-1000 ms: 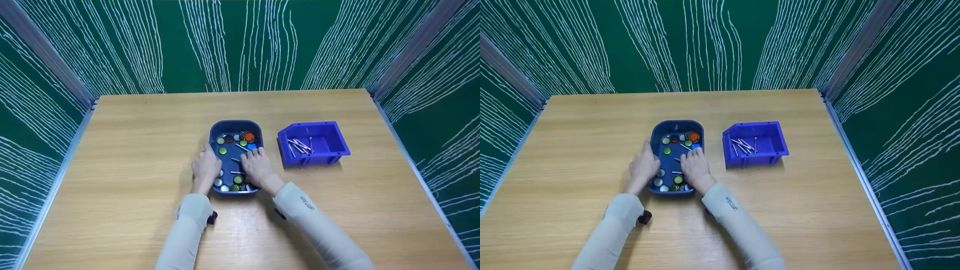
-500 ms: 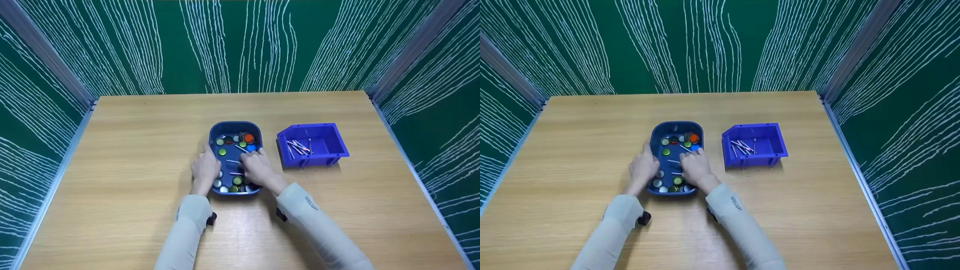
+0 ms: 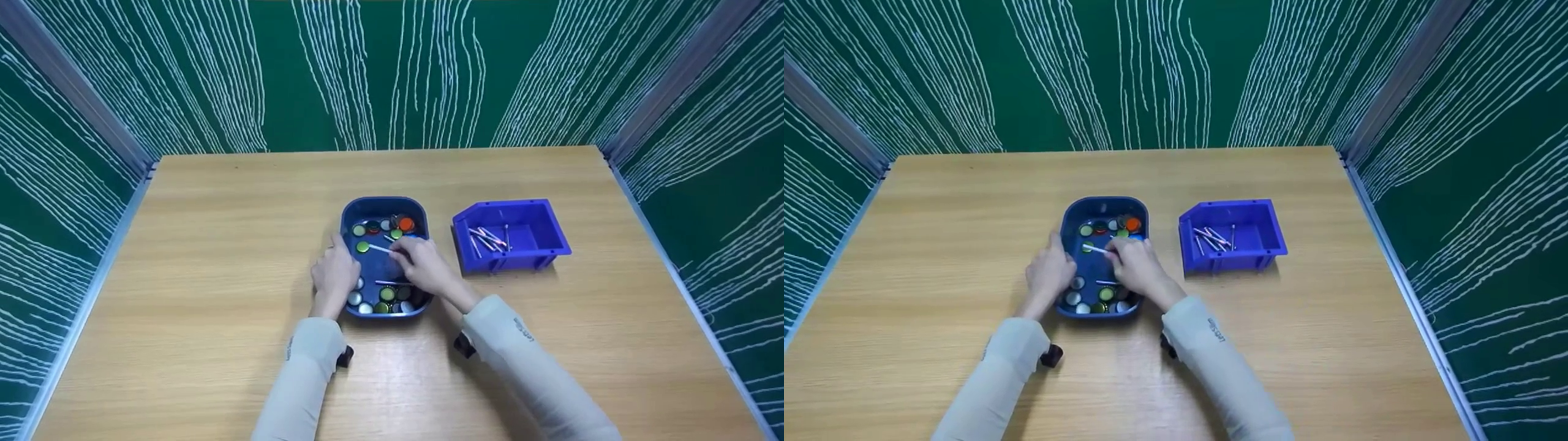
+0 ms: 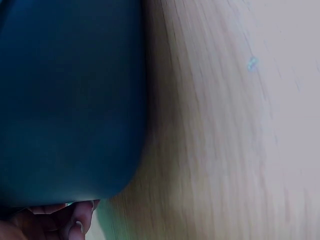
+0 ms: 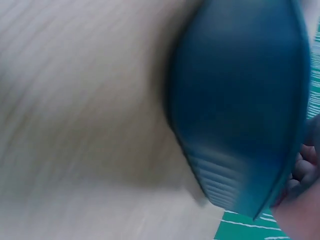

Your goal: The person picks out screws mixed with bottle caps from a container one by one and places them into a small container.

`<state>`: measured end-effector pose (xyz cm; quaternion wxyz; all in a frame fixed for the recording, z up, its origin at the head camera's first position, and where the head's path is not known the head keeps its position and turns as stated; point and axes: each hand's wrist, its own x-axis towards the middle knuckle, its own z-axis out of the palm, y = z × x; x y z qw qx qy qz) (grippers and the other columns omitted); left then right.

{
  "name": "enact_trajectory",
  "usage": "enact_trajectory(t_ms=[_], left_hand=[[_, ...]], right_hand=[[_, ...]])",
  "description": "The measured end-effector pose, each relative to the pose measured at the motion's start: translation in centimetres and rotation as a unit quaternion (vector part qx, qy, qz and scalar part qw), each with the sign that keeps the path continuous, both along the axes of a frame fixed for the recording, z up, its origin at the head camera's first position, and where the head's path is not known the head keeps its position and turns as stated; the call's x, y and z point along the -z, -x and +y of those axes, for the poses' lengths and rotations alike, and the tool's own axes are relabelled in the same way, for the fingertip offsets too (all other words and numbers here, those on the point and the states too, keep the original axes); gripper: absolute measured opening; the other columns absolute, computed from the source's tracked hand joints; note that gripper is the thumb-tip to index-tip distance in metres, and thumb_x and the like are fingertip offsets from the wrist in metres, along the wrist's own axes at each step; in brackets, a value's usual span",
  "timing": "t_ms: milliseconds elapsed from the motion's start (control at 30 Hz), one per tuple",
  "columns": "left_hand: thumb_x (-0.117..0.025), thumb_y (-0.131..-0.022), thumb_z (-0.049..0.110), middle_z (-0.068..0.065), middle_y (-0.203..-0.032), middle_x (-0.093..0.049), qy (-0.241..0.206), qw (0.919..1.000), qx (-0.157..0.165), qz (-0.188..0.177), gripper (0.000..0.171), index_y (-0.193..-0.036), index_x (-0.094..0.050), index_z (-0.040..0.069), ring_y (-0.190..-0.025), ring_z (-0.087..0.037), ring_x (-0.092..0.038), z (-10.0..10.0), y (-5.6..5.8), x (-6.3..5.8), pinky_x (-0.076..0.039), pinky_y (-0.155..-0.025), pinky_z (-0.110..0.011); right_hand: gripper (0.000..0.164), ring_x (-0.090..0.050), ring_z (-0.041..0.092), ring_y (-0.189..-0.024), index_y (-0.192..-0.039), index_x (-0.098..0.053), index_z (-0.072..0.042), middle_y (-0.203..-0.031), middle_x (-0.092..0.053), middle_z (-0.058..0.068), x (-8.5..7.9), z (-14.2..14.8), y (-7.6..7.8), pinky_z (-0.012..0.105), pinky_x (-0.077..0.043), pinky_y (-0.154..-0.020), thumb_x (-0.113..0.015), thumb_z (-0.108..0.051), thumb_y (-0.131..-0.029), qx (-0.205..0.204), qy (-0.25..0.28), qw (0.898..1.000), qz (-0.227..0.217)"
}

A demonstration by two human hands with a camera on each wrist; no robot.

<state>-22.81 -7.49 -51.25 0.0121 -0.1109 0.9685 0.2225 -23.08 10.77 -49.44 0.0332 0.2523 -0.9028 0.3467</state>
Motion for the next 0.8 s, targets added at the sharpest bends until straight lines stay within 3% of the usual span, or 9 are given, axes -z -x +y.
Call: enact_trajectory(t_ms=[133, 400, 667, 800], left_hand=[[-0.058, -0.091, 0.021, -0.020, -0.105, -0.071, 0.001, 1.0000, 0.003, 0.003, 0.051, -0.136, -0.041, 0.004, -0.091, -0.038, -0.070, -0.1, 0.0, -0.1, -0.055, -0.076, -0.051], [-0.057, -0.091, 0.019, -0.021, -0.105, -0.071, -0.006, 0.9999, 0.002, 0.012, 0.046, -0.132, -0.043, 0.003, -0.092, -0.040, -0.070, 0.0, -0.2, 0.1, -0.054, -0.077, -0.053], [-0.057, -0.091, 0.018, -0.020, -0.103, -0.072, -0.006, 0.9999, -0.002, 0.016, 0.039, -0.126, -0.046, 0.004, -0.091, -0.039, -0.071, 0.0, -0.1, 0.1, -0.054, -0.075, -0.052], [-0.056, -0.092, 0.018, -0.020, -0.103, -0.072, -0.007, 0.9999, -0.002, 0.015, 0.040, -0.128, -0.045, 0.004, -0.091, -0.040, -0.071, 0.1, -0.1, 0.1, -0.054, -0.075, -0.053]], right_hand=[[0.016, -0.066, 0.020, -0.074, -0.101, -0.069, -0.001, -0.085, -0.069, 0.010, -1.0, 0.8, 0.3, 0.035, -0.054, -0.073, -0.059, -0.014, -0.098, 0.002, 0.047, 0.998, -0.030], [0.019, -0.059, 0.016, -0.068, -0.105, -0.070, -0.001, -0.087, -0.072, 0.011, -2.7, 3.6, 1.0, 0.026, -0.045, -0.063, -0.059, -0.015, -0.098, 0.044, 0.062, 0.997, -0.034], [0.020, -0.067, 0.024, -0.084, -0.107, -0.069, 0.001, -0.093, -0.072, 0.016, -3.9, 7.7, 1.9, 0.036, -0.051, -0.078, -0.057, -0.014, -0.099, 0.078, 0.076, 0.994, -0.015], [0.022, -0.064, 0.021, -0.085, -0.108, -0.068, 0.001, -0.095, -0.072, 0.015, -4.2, 9.6, 2.1, 0.031, -0.050, -0.076, -0.055, -0.015, -0.100, 0.099, 0.070, 0.992, -0.020]])
